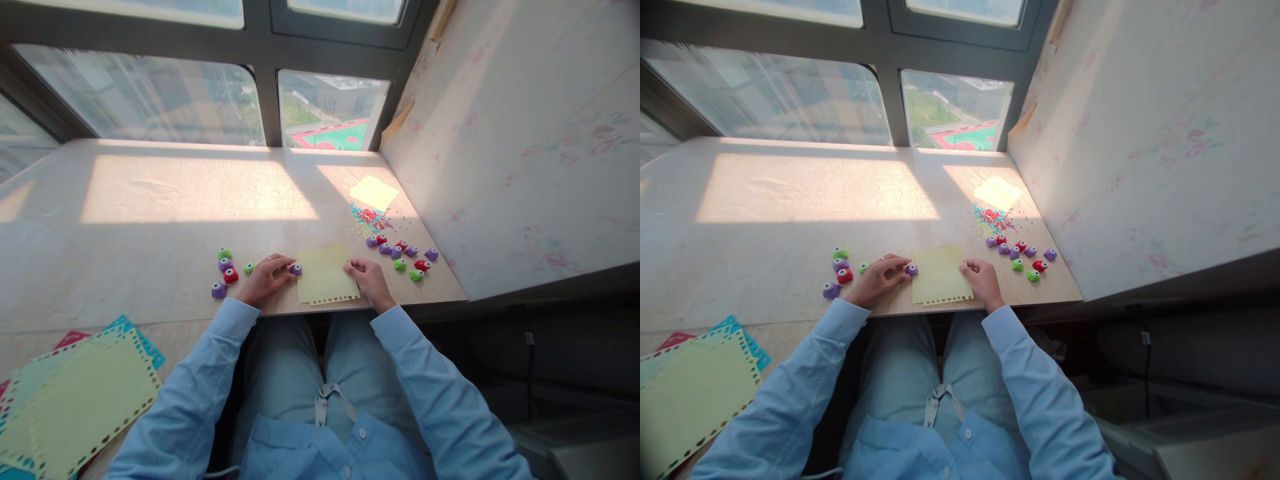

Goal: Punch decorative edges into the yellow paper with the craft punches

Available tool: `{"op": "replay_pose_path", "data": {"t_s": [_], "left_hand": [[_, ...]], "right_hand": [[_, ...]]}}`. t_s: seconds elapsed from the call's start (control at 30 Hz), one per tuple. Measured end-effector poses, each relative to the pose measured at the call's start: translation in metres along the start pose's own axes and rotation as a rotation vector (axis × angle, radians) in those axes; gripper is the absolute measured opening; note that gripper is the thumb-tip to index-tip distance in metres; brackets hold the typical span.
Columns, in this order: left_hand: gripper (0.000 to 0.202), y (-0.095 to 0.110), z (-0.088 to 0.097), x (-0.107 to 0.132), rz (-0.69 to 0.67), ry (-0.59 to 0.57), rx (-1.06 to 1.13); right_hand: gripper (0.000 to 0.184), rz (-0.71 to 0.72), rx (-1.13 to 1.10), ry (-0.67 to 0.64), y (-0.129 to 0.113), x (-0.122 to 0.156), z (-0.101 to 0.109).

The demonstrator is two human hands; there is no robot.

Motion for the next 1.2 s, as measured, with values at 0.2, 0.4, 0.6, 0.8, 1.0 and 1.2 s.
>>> {"op": "replay_pose_path", "data": {"t_s": [0.2, 0.4, 0.6, 0.8, 1.0, 1.2], "left_hand": [[0.027, 0.000, 0.000, 0.001, 0.016, 0.003, -0.007], [0.028, 0.000, 0.001, 0.005, 0.022, 0.013, -0.006], [0.031, -0.001, 0.001, 0.007, 0.036, 0.027, -0.010], [0.032, -0.002, 0.000, 0.009, 0.039, 0.033, -0.059], [0.030, 0.002, 0.000, 0.012, 0.034, 0.052, -0.076], [0.027, 0.007, 0.001, 0.012, 0.009, 0.066, -0.051]], "right_hand": [[0.043, 0.005, 0.029, 0.014, -0.002, 0.000, -0.002], [0.045, 0.019, 0.004, 0.050, -0.003, 0.000, -0.005], [0.049, -0.020, -0.002, 0.085, -0.006, 0.007, -0.004], [0.051, -0.065, 0.009, 0.078, -0.008, 0.012, -0.001], [0.054, -0.096, 0.058, 0.065, -0.010, 0.013, -0.001], [0.053, -0.120, 0.101, 0.102, -0.014, 0.013, 0.002]]}}
Point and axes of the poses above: each hand's wrist, its own x-axis away from the middle knuckle, its own z-axis out of the back of the hand, y = z × x, the point moved 1 cm from there along -x, towards the middle knuckle, and after that the axes turned 7 degrees about y, right-handed, at the moved point
